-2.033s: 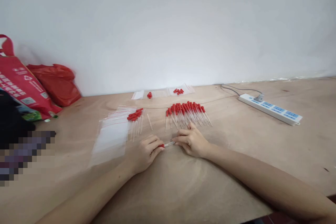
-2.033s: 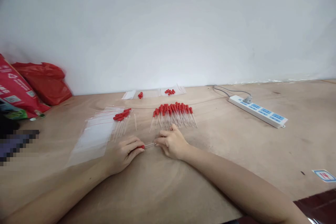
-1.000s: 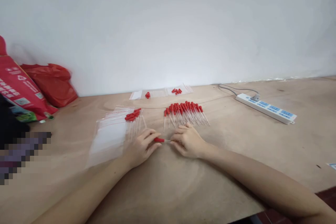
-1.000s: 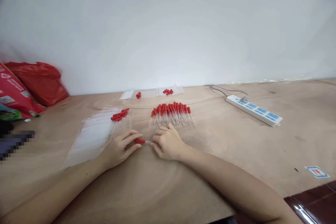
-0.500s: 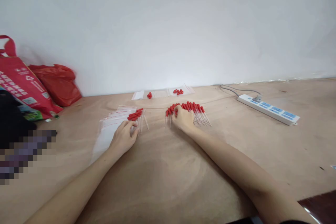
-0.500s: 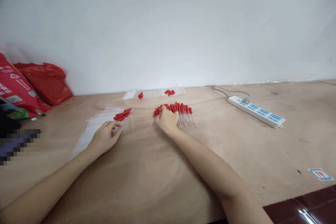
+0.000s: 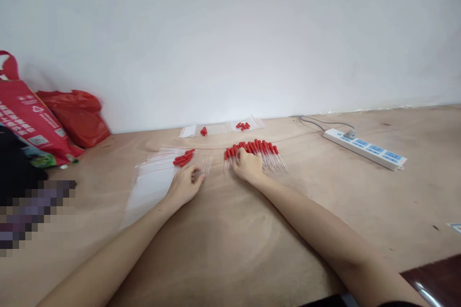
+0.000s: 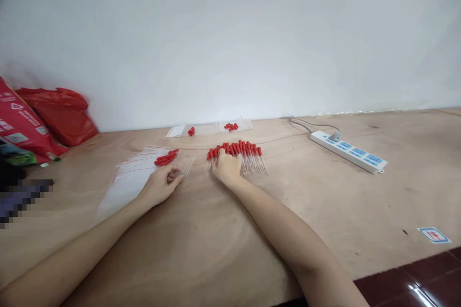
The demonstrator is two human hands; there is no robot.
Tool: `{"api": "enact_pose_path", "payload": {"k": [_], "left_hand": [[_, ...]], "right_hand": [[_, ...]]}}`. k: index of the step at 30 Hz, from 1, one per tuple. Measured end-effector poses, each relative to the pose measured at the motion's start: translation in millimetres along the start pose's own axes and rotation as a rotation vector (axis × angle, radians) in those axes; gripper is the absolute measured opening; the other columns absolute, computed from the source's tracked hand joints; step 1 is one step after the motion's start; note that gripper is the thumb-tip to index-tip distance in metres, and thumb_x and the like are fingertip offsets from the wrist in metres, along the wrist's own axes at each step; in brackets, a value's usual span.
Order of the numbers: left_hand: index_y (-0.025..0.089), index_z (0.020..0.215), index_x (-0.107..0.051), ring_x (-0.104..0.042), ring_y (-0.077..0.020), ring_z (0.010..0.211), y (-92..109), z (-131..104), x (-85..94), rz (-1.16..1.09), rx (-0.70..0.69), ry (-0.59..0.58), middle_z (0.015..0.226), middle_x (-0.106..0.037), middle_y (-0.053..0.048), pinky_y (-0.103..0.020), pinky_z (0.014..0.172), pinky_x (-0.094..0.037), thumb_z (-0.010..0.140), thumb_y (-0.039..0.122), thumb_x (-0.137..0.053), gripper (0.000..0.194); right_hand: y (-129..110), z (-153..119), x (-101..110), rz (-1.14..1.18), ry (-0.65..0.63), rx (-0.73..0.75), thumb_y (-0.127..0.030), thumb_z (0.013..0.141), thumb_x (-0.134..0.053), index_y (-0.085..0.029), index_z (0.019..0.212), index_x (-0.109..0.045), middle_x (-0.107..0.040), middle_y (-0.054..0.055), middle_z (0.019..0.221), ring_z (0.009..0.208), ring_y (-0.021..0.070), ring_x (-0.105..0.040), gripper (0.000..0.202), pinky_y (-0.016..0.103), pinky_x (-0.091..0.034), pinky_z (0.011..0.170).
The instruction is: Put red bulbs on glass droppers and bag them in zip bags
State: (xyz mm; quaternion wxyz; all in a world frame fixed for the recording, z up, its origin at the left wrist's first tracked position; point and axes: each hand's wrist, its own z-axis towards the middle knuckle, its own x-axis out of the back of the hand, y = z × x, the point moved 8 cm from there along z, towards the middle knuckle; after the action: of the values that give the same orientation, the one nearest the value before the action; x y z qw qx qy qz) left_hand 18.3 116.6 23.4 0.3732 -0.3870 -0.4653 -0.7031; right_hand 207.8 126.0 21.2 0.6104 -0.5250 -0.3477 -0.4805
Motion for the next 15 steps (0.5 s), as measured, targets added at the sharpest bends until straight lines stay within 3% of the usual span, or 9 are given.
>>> {"api": "enact_pose_path", "payload": {"k": [4, 7, 12, 15], "left_hand": [[0.013, 0.092, -0.057, -0.061, -0.0186, 0.069, 12.0, 4.7, -10.1, -0.046, 0.002, -0.039, 0.078, -0.062, -0.006, -0.028, 0.065, -0.048, 0.075, 0.035, -0.05, 0.029], [0.014, 0.095, -0.056, -0.061, -0.0173, 0.071, 10.6, 13.5, -8.0, -0.019, -0.013, -0.041, 0.083, -0.064, -0.006, -0.026, 0.067, -0.048, 0.08, 0.034, -0.045, 0.027], [0.016, 0.095, -0.059, -0.05, -0.0265, 0.104, -25.8, 44.1, 19.1, 0.155, 0.049, 0.072, 0.104, -0.06, -0.011, -0.037, 0.091, -0.037, 0.078, 0.023, -0.043, 0.024], [0.016, 0.095, -0.06, -0.045, -0.0292, 0.109, -52.3, 61.1, 26.9, 0.204, 0.133, 0.08, 0.107, -0.058, -0.011, -0.04, 0.092, -0.034, 0.076, 0.024, -0.045, 0.025]], "right_hand": [[2.5, -0.6, -0.1, -0.007, 0.011, 0.001, -0.028, 0.08, -0.04, -0.015, 0.101, -0.048, -0.066, 0.01, 0.083, 0.083, 0.0233, -0.059, 0.026, 0.036, -0.022, 0.077], [3.1, -0.9, 0.3, -0.006, 0.003, -0.001, -0.029, 0.081, -0.04, -0.016, 0.101, -0.049, -0.066, 0.009, 0.083, 0.083, 0.022, -0.059, 0.026, 0.035, -0.021, 0.077], [-13.4, -5.8, 3.1, 0.047, 0.02, 0.112, -0.029, 0.082, -0.039, -0.02, 0.094, -0.054, -0.067, 0.004, 0.083, 0.08, 0.0177, -0.059, 0.021, 0.033, -0.021, 0.075], [-27.5, -10.6, 0.4, 0.062, -0.011, 0.19, -0.032, 0.082, -0.041, -0.021, 0.088, -0.057, -0.067, 0.003, 0.085, 0.082, 0.0163, -0.058, 0.021, 0.032, -0.021, 0.075]]}}
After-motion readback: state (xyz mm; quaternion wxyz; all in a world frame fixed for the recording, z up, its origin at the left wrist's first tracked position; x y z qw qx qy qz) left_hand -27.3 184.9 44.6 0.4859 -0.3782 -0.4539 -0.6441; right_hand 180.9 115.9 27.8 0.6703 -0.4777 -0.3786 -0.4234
